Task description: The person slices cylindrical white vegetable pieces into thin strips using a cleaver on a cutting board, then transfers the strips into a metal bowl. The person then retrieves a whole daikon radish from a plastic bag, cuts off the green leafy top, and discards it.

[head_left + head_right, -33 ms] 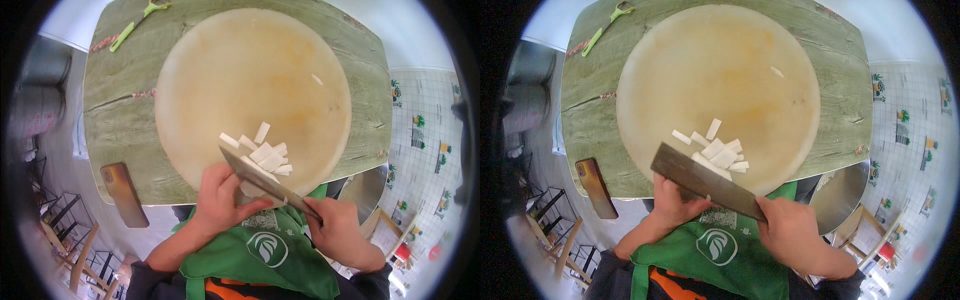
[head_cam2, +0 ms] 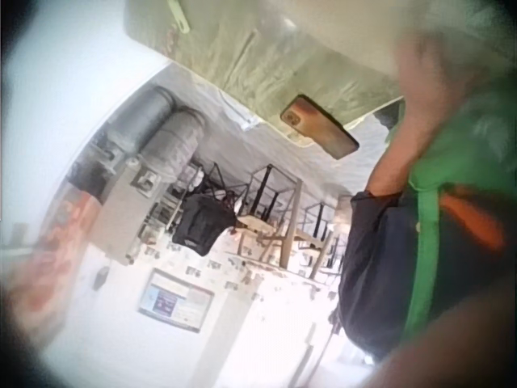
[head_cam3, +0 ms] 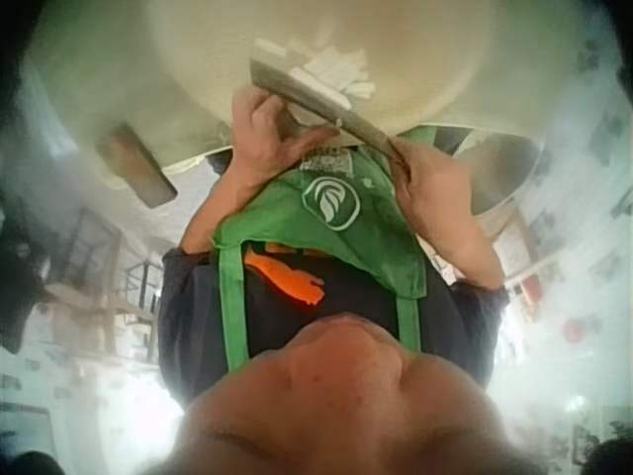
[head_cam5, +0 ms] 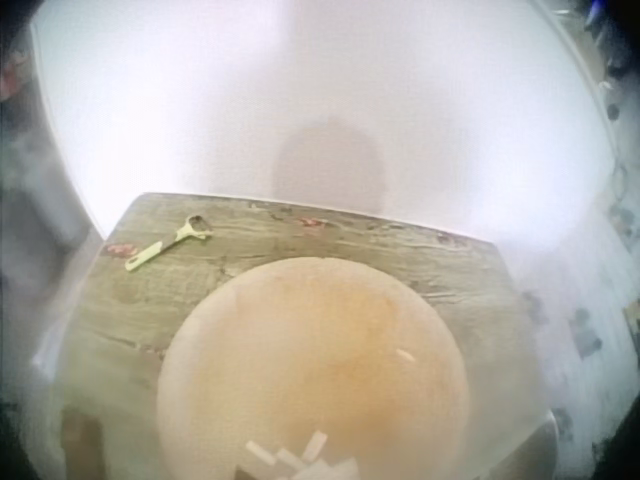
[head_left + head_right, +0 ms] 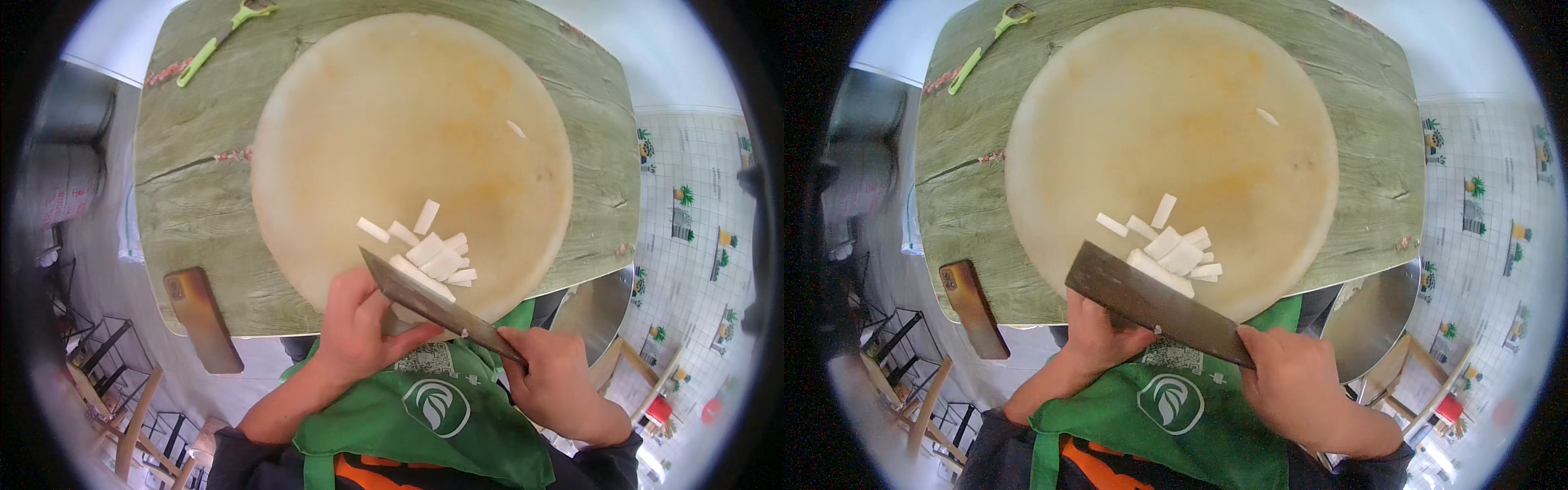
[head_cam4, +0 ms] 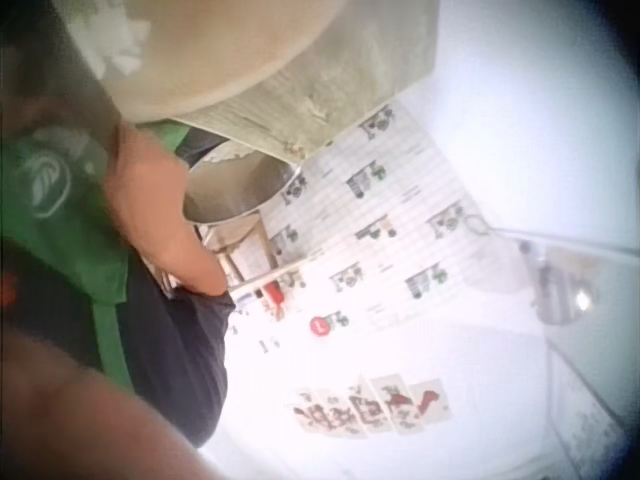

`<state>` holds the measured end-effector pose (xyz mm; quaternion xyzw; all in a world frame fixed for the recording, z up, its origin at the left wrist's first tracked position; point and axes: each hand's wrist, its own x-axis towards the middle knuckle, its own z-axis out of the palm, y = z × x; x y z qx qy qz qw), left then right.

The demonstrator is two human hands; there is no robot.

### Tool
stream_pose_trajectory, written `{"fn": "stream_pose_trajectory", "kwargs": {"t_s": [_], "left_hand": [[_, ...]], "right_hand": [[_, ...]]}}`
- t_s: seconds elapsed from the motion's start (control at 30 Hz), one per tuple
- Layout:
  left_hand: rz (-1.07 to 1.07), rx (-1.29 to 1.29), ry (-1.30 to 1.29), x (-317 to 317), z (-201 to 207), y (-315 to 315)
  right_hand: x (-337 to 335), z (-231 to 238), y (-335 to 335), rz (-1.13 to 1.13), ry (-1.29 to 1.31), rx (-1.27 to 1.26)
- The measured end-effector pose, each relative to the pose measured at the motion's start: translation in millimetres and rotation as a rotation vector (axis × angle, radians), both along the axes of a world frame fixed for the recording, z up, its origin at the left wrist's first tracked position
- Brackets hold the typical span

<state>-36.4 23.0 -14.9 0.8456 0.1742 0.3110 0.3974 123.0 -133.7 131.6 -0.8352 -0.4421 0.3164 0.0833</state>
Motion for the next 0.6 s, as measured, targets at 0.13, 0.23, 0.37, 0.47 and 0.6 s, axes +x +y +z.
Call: {"fn": "stream_pose_trajectory", "kwargs": {"t_s": [0.13, 0.23, 0.37, 0.47, 0.6], "left_hand": [[-0.027, 0.019, 0.0, -0.5, -2.9, -0.1], [-0.028, 0.055, 0.003, -1.0, -5.0, 1.3], [-0.022, 0.049, -0.027, -1.3, -5.3, 2.2], [-0.009, 0.078, -0.056, 0.0, -5.8, 3.0], [-0.021, 0.055, -0.064, -1.6, -4.8, 3.8]], "right_hand": [[-4.6, 14.9, -8.7, 0.009, -0.013, -0.086], [-5.6, 8.4, -0.8, 0.011, 0.013, -0.143], [-4.0, -24.4, 22.8, 0.012, 0.089, -0.156], [-3.6, -45.8, 36.3, -0.013, 0.064, 0.02], [-3.0, -26.6, 18.7, 0.004, 0.05, 0.038]]}}
